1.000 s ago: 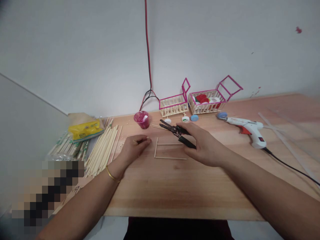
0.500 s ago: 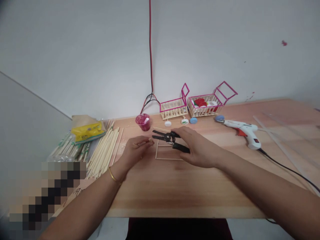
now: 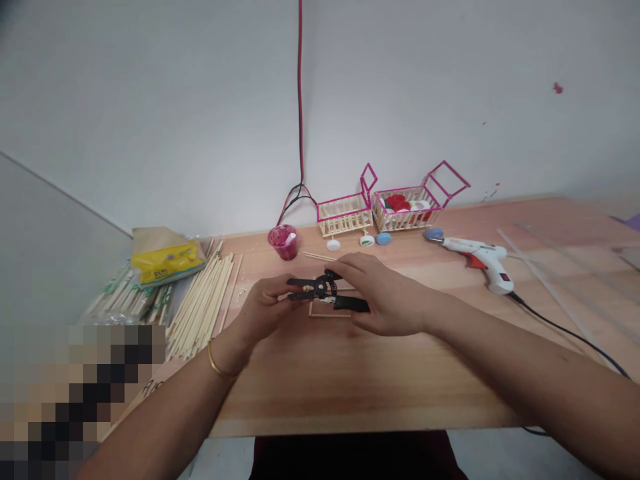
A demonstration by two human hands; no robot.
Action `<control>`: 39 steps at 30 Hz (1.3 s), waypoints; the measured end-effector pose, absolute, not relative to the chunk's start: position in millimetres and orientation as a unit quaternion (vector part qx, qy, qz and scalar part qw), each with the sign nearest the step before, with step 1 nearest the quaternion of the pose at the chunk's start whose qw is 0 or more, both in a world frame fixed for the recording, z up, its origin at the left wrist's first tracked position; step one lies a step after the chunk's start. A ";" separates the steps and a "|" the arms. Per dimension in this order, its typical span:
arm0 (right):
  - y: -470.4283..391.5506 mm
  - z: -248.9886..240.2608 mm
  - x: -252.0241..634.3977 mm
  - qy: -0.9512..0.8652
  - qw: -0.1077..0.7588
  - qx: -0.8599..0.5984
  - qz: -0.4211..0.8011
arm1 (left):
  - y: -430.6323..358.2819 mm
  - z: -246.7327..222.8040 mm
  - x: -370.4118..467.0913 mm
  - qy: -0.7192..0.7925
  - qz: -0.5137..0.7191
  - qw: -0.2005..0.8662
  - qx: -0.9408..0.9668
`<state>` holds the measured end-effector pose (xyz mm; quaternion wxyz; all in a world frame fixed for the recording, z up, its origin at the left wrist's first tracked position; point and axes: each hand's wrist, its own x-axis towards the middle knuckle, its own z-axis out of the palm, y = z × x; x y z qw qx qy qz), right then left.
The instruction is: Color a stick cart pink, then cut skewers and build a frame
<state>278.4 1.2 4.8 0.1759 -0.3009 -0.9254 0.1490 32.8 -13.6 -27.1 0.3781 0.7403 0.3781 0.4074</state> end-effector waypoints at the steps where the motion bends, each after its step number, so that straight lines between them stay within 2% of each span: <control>1: 1.1 5.4 278.3 -0.926 0.174 -0.300 0.150 | -14.3 -26.3 33.0 0.376 0.408 0.383 0.738; 12: 0.1 7.9 276.3 -0.930 0.161 -0.298 0.142 | -15.9 -22.0 32.6 0.391 0.381 0.435 0.716; 19: 3.0 1.6 275.9 -0.932 0.191 -0.284 0.118 | -16.4 -20.2 31.8 0.389 0.385 0.410 0.729; 30: 4.7 2.5 271.9 -0.927 0.182 -0.313 0.096 | -27.7 -17.7 46.0 0.390 0.423 0.406 0.709; 39: 5.2 4.2 264.6 -0.926 0.223 -0.304 0.041 | -38.3 -13.1 50.8 0.393 0.428 0.373 0.723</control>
